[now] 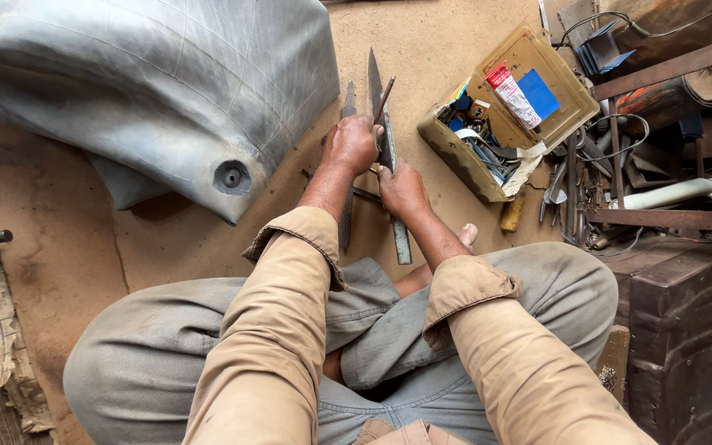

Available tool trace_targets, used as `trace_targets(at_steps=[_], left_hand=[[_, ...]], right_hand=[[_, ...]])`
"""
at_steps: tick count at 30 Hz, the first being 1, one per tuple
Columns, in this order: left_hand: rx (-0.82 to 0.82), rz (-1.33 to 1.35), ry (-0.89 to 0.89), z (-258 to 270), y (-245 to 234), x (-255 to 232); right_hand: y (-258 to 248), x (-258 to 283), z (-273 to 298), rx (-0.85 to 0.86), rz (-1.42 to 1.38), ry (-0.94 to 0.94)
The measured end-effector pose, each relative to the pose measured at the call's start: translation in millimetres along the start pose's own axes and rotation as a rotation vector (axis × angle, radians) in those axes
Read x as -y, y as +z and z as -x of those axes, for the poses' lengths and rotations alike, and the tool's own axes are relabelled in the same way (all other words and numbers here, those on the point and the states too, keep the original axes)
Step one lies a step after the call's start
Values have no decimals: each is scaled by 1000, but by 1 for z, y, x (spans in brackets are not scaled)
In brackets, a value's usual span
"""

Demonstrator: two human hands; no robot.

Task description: The person sits on the floor and uses a wrench to tighten or adjust a valve on a grey inner tube, then handles a large knife and a metal file while working near a toolbox.

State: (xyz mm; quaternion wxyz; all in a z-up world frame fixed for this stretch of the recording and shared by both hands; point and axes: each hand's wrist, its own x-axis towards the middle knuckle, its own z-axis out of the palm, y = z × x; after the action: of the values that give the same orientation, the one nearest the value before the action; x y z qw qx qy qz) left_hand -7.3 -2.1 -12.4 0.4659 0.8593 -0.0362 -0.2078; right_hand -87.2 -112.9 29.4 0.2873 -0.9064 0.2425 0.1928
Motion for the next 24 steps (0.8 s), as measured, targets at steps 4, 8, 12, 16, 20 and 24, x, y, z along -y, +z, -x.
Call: trace_targets(at_steps=[4,8,12,16,20,24], left_hand=[[-32,-6,37,-3,3,5],[-63,-2,70,-7,7,9],[-81,-3,49,-6,8,11],[-110,36,34,-5,15,16],[-169,-5,85,-6,21,21],[-198,-7,88,-6,25,19]], right_hand=[[8,-11,-15,-31,45,-27],[10,-15,-21,-87,51,-127],[9,-13,-19,-29,-15,-7],[12,-21,-19,-65,33,-79],[16,-21,-12,-186,118,-257],[12,-7,9,-40,42,35]])
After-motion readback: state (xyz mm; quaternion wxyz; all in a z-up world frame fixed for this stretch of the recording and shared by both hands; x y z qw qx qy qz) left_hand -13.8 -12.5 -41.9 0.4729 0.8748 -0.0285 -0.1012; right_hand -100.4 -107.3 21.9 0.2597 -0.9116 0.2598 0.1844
